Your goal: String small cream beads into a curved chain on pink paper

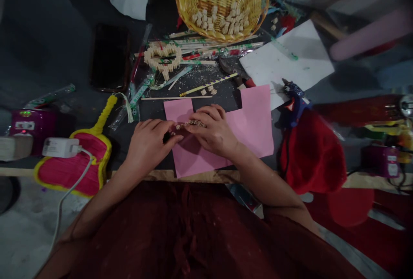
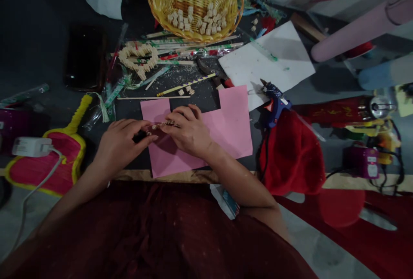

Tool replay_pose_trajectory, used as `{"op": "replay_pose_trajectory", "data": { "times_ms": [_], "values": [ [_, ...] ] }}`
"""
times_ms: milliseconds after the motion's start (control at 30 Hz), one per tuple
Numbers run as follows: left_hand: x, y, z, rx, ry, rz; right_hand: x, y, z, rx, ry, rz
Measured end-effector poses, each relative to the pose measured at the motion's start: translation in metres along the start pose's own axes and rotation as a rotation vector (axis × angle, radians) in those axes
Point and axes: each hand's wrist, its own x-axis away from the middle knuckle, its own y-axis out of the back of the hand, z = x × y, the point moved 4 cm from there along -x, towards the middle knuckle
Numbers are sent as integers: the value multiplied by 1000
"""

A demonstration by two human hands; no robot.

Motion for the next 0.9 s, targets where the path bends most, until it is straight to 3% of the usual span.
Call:
{"op": "replay_pose_trajectory", "data": {
  "times_ms": [233,900],
  "values": [
    [10,1,3,22,-26,-17,0,-1,-1,-18,-20,46],
    [7,-5,8,66,-4,-81,0,-1,-1,-16,-22,50]
  ]
}}
